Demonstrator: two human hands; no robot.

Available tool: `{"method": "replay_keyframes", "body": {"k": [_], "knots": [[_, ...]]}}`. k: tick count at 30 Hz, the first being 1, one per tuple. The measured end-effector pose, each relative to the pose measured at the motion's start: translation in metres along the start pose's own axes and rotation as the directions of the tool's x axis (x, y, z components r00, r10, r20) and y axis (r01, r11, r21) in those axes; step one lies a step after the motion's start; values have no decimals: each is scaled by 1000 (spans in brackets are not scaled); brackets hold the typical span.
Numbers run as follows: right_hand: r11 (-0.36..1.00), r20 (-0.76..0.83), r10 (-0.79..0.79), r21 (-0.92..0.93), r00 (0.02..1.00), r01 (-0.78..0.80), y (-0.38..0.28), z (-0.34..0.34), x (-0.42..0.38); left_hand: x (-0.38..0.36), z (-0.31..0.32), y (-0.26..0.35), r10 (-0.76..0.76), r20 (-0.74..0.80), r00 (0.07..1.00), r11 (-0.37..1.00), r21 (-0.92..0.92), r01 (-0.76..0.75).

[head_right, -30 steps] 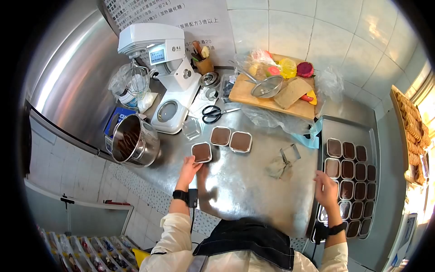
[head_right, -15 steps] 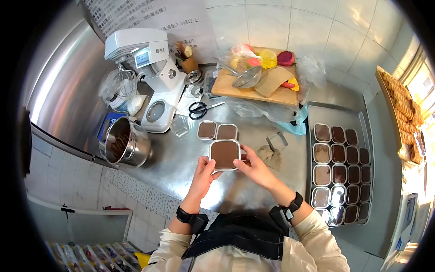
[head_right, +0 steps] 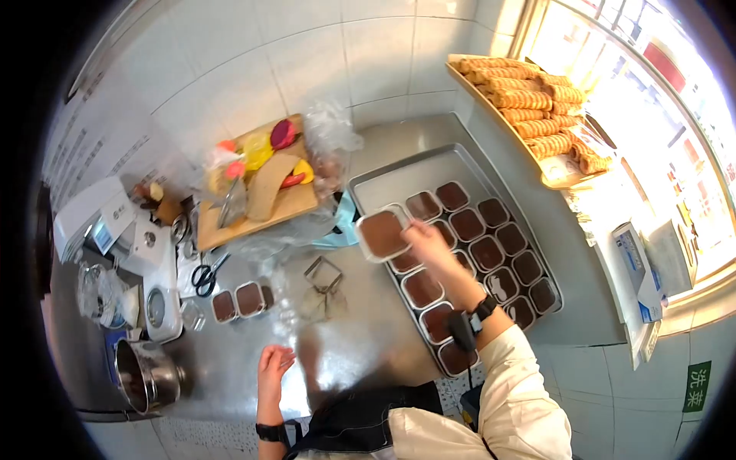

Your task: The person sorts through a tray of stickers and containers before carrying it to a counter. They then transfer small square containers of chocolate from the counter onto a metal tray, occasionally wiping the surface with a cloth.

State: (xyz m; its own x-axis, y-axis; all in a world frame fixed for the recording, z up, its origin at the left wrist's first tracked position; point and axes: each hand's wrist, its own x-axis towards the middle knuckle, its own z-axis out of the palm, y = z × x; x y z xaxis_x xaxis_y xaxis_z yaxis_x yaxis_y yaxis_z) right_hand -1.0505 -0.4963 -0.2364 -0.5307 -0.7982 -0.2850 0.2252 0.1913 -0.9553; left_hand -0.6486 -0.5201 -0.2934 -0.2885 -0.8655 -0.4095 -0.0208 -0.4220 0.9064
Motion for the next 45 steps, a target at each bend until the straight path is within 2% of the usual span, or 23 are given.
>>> {"method": "replay_keyframes", "body": {"k": [2,4,5,9,11,17,18,20,24,26,29,31,32,33,35,37,38,40,41,42,43,44,45], "knots": [[993,-16,-105,43,994,106,-3,-52,39,1,-9,-12,-51,-52,997,998,-34,49],[982,-224,-190,-45,956,185,-16,-92,67,0,-18,-24,-85,-126,988,994,-75,76],[974,-140,-220,-83,965,210,-17,-122,85,-2,-18,-25,-110,-166,980,991,-97,95],[993,-159,-90,-92,983,75,-18,-192,140,-6,-19,-30,-116,-227,967,992,-70,102],[970,-262,-69,-244,963,3,-5,-219,169,-7,-18,-34,-120,-253,960,993,-51,111],[959,-262,-69,-282,963,-8,24,-256,213,-18,-22,-37,-138,-324,936,988,18,152],[959,-255,-58,-282,965,-17,28,-265,221,-20,-23,-38,-146,-334,931,987,18,161],[938,51,10,-347,999,8,36,-285,238,-23,-26,-40,-133,-363,922,988,19,150],[984,28,95,-156,995,-89,33,-279,235,-21,-24,-41,-132,-368,920,988,25,152],[859,-4,113,-503,994,-100,26,-277,232,-18,-20,-36,-123,-360,925,989,30,143],[674,-30,43,-737,999,-51,36,-290,245,-11,-28,-45,-88,-341,936,993,49,111],[745,76,-3,-665,997,53,31,-280,233,-9,-28,-38,-32,-311,950,997,56,52],[392,-3,-225,-916,974,88,56,-311,256,-6,-32,-38,-8,-299,954,997,74,31],[95,40,-228,-993,973,64,52,-311,256,-4,-43,-43,43,-308,950,996,82,-19],[1,-237,-282,-969,930,-246,10,-246,208,6,-63,-46,116,-399,910,992,98,-84],[-16,-278,-359,-953,891,-304,-22,-189,178,25,-95,-54,300,-477,826,922,366,-123],[-14,-251,-358,-962,899,-273,-22,-165,175,37,-111,-54,473,-462,750,811,560,-167],[149,142,-651,-939,745,310,-21,-122,167,63,-135,-42,428,-597,679,846,528,-69],[132,266,-665,-878,698,460,-15,-83,153,78,-147,-35,354,-631,691,888,458,-36],[113,378,-675,-796,633,595,-8,-33,129,103,-173,-49,338,-626,703,887,461,-16],[180,448,-515,-777,731,603,-5,19,100,101,-150,-7,150,-634,759,981,193,-33],[358,550,-464,-600,694,715,4,76,71,110,-147,4,116,-630,768,981,194,11],[402,629,-468,-474,620,784,12,125,44,146,-177,-26,257,-576,776,900,436,25]]}}
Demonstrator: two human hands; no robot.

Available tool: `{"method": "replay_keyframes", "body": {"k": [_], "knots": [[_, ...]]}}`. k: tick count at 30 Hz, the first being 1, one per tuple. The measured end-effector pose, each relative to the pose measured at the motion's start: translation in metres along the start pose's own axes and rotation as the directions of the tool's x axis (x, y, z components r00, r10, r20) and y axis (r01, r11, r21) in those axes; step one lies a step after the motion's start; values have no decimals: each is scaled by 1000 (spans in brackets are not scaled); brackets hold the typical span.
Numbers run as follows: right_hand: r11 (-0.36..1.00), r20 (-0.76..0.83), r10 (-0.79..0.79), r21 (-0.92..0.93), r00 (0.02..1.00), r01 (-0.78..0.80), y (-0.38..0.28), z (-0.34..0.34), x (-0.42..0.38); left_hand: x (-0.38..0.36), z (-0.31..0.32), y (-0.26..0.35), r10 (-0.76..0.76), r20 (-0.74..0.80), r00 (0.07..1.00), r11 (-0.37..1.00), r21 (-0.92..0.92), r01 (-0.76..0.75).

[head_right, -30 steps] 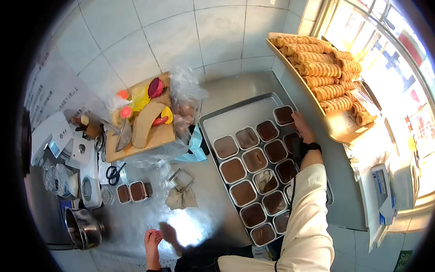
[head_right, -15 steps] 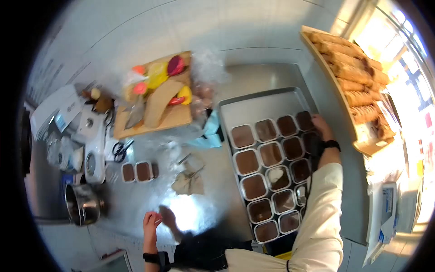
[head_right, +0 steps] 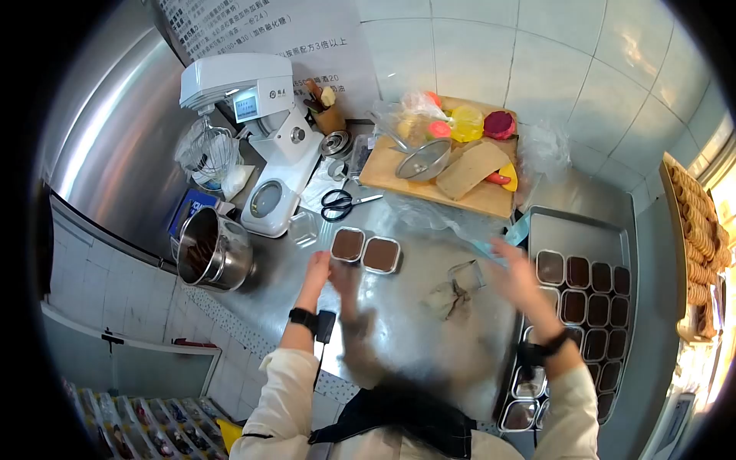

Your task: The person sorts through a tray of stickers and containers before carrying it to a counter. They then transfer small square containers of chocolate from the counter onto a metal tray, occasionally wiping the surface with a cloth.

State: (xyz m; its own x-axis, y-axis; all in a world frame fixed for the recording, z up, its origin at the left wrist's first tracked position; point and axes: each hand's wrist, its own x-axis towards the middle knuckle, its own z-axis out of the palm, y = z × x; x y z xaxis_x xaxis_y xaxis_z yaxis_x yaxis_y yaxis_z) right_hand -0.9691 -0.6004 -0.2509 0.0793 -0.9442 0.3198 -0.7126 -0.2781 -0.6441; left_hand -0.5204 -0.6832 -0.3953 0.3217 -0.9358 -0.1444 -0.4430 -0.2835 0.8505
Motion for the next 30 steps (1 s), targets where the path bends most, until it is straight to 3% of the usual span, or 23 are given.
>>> {"method": "replay_keyframes", "body": {"k": [1,3,5,7,11,12,13,15,17,18,20,21,23,24,28,30], "knots": [[970,106,97,213,990,-118,-26,39,12,4,0,2,3,7,1000,1000,-3,-3],[873,321,245,339,915,-352,-46,112,31,14,11,16,-22,134,991,981,192,-4],[653,423,547,324,722,-685,-69,159,55,27,23,5,-30,105,994,977,212,7],[609,452,557,348,696,-713,-58,194,61,32,24,-4,-67,100,993,998,15,65],[485,454,617,423,642,-765,-61,210,56,7,10,10,-151,169,974,982,-86,167],[479,445,629,424,637,-769,-57,215,52,-20,-5,42,-229,262,937,905,-298,304],[508,402,605,470,688,-722,-50,225,50,-27,-7,45,-222,279,934,907,-291,303],[530,343,592,517,730,-672,-43,226,45,-43,-13,35,-185,383,905,737,-555,385],[282,542,549,596,636,-752,-42,220,40,-53,-17,24,-129,370,920,754,-566,333],[270,528,562,611,637,-744,-48,208,36,-57,-18,19,-78,346,935,761,-586,280],[45,594,504,707,627,-705,-70,168,27,-67,-23,11,-54,375,926,765,-580,280],[34,578,524,720,625,-694,-67,155,21,-74,-24,9,-48,385,922,758,-587,285],[-151,591,335,802,733,-578,-50,121,3,-96,-32,22,-38,409,912,781,-557,282],[-71,615,288,778,734,-624,-40,91,1,-105,-33,23,-54,426,903,773,-555,307],[123,444,480,820,757,-559,19,-14,-17,-148,-25,38,1,469,883,807,-521,277],[379,359,565,686,742,-621,49,-71,-19,-167,-21,58,-40,509,860,740,-563,368]]}}
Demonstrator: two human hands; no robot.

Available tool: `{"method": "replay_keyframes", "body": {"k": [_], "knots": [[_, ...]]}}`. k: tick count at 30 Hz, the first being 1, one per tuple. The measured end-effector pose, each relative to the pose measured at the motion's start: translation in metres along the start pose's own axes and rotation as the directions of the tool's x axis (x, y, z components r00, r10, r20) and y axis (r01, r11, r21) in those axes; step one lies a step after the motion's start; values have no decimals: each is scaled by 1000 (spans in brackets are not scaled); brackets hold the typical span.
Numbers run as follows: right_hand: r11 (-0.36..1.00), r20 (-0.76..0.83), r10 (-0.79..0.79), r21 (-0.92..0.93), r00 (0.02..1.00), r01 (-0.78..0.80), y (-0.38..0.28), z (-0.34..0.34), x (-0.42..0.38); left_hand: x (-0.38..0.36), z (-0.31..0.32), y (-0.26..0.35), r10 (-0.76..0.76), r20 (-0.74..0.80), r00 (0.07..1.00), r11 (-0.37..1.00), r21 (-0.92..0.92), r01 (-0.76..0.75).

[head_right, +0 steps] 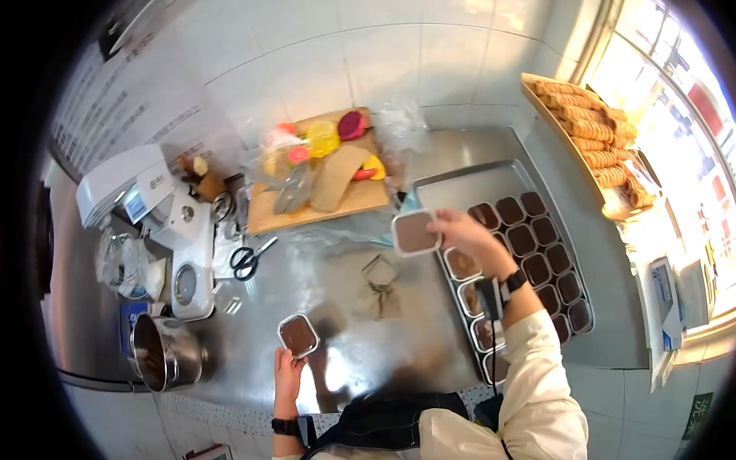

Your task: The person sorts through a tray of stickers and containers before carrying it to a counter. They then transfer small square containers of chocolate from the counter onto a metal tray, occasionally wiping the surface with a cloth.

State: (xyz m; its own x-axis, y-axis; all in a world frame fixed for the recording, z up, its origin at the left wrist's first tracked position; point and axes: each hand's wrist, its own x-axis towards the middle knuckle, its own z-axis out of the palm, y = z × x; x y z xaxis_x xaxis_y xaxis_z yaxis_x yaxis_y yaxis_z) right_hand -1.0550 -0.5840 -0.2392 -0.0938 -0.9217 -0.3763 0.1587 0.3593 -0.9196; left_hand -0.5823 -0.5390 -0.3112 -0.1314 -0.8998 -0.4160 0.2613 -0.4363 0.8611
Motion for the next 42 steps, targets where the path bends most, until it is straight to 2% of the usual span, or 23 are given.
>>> {"method": "replay_keyframes", "body": {"k": [1,2,3,9,11,13,17,19,24,25,26,27,28,29,30,31,32,33,36,38,39,41,42], "knots": [[999,-202,-35,-23,979,31,-33,4,-20,-4,8,-2,-8,11,1000,1000,5,8],[987,-248,-51,-161,967,11,-36,-25,-10,-6,16,-5,-12,30,999,1000,-16,13],[998,-266,-58,-32,962,51,-20,-61,14,-8,24,-8,-17,43,999,999,-37,18],[990,-187,-100,75,977,116,-11,-119,84,-5,65,-20,-8,58,998,1000,11,7],[1000,-161,0,2,987,0,-6,-112,101,-8,80,-15,-29,48,998,997,72,25],[997,-102,17,74,995,-9,-1,-108,112,-7,83,-19,-18,72,997,998,53,14],[998,-64,62,-12,996,-63,23,-116,141,-8,94,-17,-39,20,999,998,51,38],[951,-61,4,-308,998,-22,27,-123,137,-6,100,-22,-26,37,999,999,42,24],[841,-154,1,-534,988,-85,21,-101,130,4,119,-20,-64,72,995,992,111,56],[703,-156,-302,-703,941,109,17,-87,117,9,125,-16,-75,105,992,991,122,62],[486,-93,-579,-838,810,251,10,-72,99,9,141,-5,-74,102,992,993,100,64],[212,27,-794,-924,607,319,2,-56,82,17,143,-6,-85,140,986,993,95,72],[334,40,-732,-849,680,409,-2,-31,63,21,151,-1,-75,173,982,994,86,61],[561,53,-545,-718,837,411,1,-9,45,25,160,2,-68,206,976,996,79,52],[747,100,-279,-603,955,281,1,13,25,29,166,2,-65,200,978,996,80,50],[816,213,-120,-536,970,218,3,30,9,34,172,0,-51,254,966,997,70,34],[929,340,-127,-289,932,232,18,42,-2,39,178,-2,-35,310,950,998,60,18],[963,358,-86,-209,930,169,19,54,-14,42,184,-4,-31,315,949,998,62,12],[962,304,-173,-152,937,226,40,69,-21,47,195,-7,20,352,936,995,89,-55],[985,185,-174,28,967,172,53,65,-21,41,205,-1,30,372,928,992,105,-75],[984,165,-175,20,971,174,49,56,-22,40,209,1,43,383,923,988,120,-96],[990,193,52,122,980,-76,34,35,-18,39,203,2,-58,392,918,984,177,-13],[979,150,32,195,988,-61,27,20,-14,39,196,1,-48,413,910,976,212,-45]]}}
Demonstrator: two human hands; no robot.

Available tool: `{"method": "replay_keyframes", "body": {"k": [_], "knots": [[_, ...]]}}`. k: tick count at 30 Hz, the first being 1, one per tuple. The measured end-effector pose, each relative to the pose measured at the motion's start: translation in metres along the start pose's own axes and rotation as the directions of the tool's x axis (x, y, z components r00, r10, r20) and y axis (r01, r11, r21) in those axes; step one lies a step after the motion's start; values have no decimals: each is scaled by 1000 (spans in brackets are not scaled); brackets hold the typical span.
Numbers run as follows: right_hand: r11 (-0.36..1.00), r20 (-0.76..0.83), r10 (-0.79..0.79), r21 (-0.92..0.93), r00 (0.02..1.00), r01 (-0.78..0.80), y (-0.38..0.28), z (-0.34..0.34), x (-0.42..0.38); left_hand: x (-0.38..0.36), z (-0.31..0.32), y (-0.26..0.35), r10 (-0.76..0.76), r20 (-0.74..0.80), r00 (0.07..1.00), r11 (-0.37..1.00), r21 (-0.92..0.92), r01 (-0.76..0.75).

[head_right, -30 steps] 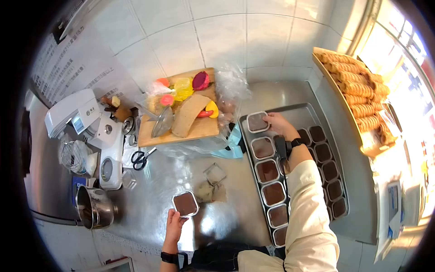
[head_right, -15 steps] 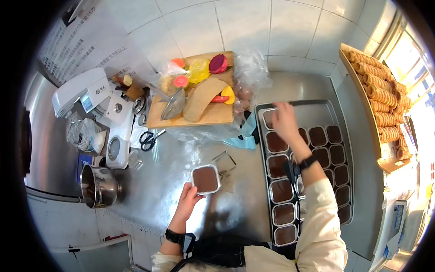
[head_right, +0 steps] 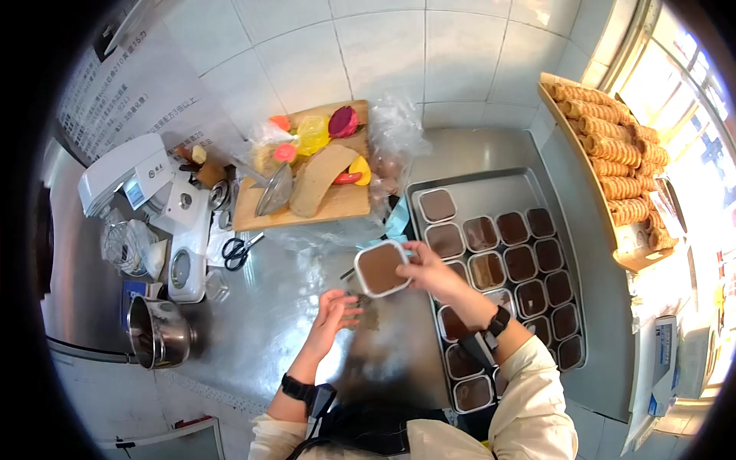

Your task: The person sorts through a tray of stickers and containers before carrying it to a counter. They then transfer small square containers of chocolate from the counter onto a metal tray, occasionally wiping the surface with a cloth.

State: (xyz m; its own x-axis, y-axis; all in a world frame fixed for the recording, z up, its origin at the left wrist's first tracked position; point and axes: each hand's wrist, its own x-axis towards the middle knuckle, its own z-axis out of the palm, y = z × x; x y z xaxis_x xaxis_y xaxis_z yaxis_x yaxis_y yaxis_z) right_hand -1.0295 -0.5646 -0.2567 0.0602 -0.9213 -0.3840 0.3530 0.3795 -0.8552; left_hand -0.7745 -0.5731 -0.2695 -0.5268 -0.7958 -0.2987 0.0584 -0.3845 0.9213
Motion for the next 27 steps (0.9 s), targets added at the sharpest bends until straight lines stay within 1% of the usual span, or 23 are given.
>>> {"method": "replay_keyframes", "body": {"k": [1,2,3,4,5,6,7,8,9,11,12,14,16,17,19,20,21,22,23,24,25,26,27], "knots": [[997,-34,-26,69,999,28,-13,-15,2,-6,-7,-5,16,15,1000,999,45,-17],[996,-26,-47,70,999,48,-31,-33,5,-12,-17,-13,-10,-23,1000,996,84,12],[997,-90,-53,48,994,58,-45,-57,10,-20,-27,-23,-35,-64,997,991,123,43],[996,-172,-48,65,984,59,-61,-76,15,-31,-36,-31,-36,-112,993,989,141,52],[988,-200,-118,78,973,135,-75,-92,18,-43,-44,-38,-37,-162,986,985,159,63],[982,-228,-182,-2,957,187,-77,-124,33,-56,-54,-48,-51,-213,976,986,147,83],[982,-282,-189,-42,940,185,-86,-139,41,-69,-64,-57,-65,-266,962,986,133,103],[982,-294,-164,-135,942,129,-91,-161,50,-83,-72,-65,-87,-327,941,988,93,124],[982,-286,-164,-138,944,129,-91,-174,54,-96,-79,-71,-112,-389,915,988,51,143],[914,-446,-159,-403,881,-39,-89,-190,67,-119,-86,-72,-106,-473,875,990,30,136],[912,-422,-155,-409,893,-35,-85,-198,74,-129,-90,-73,-115,-512,851,989,19,145],[804,-419,-120,-573,900,-160,-69,-214,90,-143,-93,-71,-101,-578,810,992,1,124],[820,-362,-155,-566,919,-85,-43,-246,109,-155,-94,-66,-97,-625,774,993,-8,119],[817,-337,-151,-572,929,-75,-41,-245,110,-159,-94,-65,-92,-646,758,994,-12,111],[707,-285,-173,-702,943,-83,-49,-240,107,-166,-94,-64,-85,-659,747,992,13,124],[702,-268,-172,-708,948,-73,-54,-238,112,-169,-95,-66,-83,-662,745,994,0,110],[355,-322,-214,-905,922,-234,-58,-235,119,-172,-96,-68,-78,-674,735,995,-3,103],[-47,-352,-284,-924,892,-379,-66,-220,122,-173,-96,-69,-86,-675,733,995,-17,101],[-50,-341,-288,-928,895,-370,-75,-206,125,-173,-96,-71,-93,-673,733,995,-30,98],[-19,-196,-457,-973,868,-229,-96,-155,116,-174,-96,-75,-105,-694,713,994,-60,88],[-14,-57,-612,-996,788,-83,-112,-107,113,-175,-98,-79,-103,-695,712,995,-61,84],[15,85,-653,-992,753,124,-123,-74,126,-176,-99,-85,-105,-689,717,994,-76,72],[11,238,-683,-942,691,335,-129,-46,142,-177,-101,-91,-108,-682,723,994,-91,62]]}}
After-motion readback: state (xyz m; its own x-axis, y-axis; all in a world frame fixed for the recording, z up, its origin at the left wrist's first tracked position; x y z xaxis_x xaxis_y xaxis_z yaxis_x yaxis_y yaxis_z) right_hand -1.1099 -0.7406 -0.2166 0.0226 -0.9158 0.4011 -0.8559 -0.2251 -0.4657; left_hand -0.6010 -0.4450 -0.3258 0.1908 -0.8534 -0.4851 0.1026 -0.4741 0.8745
